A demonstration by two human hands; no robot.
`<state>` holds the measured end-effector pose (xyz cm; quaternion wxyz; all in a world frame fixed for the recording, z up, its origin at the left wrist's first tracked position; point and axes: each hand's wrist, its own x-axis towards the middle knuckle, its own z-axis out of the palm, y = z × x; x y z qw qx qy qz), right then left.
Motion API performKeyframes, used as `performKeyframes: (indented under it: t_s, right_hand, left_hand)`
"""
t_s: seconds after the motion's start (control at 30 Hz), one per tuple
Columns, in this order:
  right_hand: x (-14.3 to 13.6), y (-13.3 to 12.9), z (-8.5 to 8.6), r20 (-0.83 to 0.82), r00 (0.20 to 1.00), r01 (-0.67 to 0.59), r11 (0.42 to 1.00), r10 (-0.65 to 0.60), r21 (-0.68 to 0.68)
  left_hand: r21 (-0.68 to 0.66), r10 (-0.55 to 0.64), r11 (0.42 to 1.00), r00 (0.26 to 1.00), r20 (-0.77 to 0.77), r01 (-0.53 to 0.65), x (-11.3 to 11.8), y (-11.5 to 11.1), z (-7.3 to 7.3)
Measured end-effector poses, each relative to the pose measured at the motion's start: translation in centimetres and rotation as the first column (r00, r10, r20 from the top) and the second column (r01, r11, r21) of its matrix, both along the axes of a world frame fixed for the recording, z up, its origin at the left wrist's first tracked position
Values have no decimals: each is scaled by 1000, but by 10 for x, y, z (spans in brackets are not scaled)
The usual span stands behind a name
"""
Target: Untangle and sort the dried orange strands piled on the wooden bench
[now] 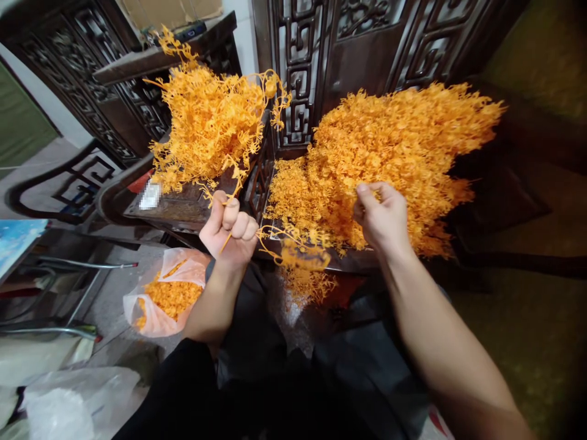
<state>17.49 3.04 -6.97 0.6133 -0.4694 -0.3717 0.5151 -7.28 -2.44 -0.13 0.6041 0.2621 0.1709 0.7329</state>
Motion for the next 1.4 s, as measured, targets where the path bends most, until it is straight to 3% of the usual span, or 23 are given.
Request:
performKeyframes:
  t_s: [0.1,0.33,0.43,0.57,0.63,0.7,0.77,0.8,0.87,0.97,1.03,1.1,1.13,1.17,1.2,1.23,1.27,1.3,1.33,1.4]
  right_hand:
    - [-3,-2,1,40,994,-106,994,106,-11]
    - [-24,-21,11,-50,931,-363,930,361,-58]
    - [-26,-30,12,20,821,-569,821,570,-50]
    - [-44,-43,8,106,585,-777,593,804,-210]
    - [-55,-48,4,33,548,-802,536,836,-263]
    - [-63,-50,2,-55,547,-813,514,836,-273]
    - [-65,-49,2,-93,587,-796,551,804,-252]
    - [-63,-48,3,-93,639,-760,608,763,-230]
    - [-56,-43,5,-77,766,-641,749,638,-169]
    - [-41,-35,8,-115,889,-450,892,443,-47]
    - [-29,-29,11,-184,915,-356,933,358,44]
    - [-19,-24,15,-256,915,-283,949,311,142]
    - [-14,-22,17,-284,909,-261,947,307,189]
    - [-11,-21,18,-302,898,-257,939,319,227]
    - [-8,-21,20,-311,885,-273,927,346,256]
    - [-7,-21,21,-312,869,-305,913,383,272]
    - [-6,-22,21,-306,850,-352,894,429,277]
    - [-7,-24,20,-296,828,-405,873,476,272]
    - [-9,-25,18,-283,804,-460,849,523,261]
    - [-14,-29,14,-255,752,-563,794,607,231]
  left_hand:
    - [-7,-34,999,999,-6,33,1,1,-2]
    - [-9,-35,999,998,-58,34,1,-2,-5]
    - [29,-47,998,993,-107,50,0,-8,-6]
    - [212,-86,965,949,-303,155,7,-19,-12]
    - [355,-115,868,834,-539,349,16,-24,-16]
    - [421,-66,648,598,-799,635,27,-29,-21]
    - [400,147,459,376,-915,793,39,-31,-25]
    - [393,276,423,297,-914,816,44,-31,-27]
    - [413,489,450,169,-856,792,51,-31,-30]
    - [431,614,499,44,-788,752,49,-30,-31]
    - [463,639,483,62,-767,743,43,-30,-32]
    - [541,628,458,174,-759,706,37,-30,-36]
    - [585,590,491,248,-768,646,35,-30,-39]
    - [597,525,576,308,-794,558,33,-29,-42]
    - [547,425,701,348,-835,457,32,-28,-46]
    - [423,286,831,374,-882,361,33,-26,-50]
    - [243,116,925,393,-912,292,34,-23,-53]
    - [54,-59,964,405,-912,262,35,-20,-56]
    - [-101,-205,960,408,-890,262,37,-17,-59]
    - [-257,-364,920,402,-840,295,40,-12,-62]
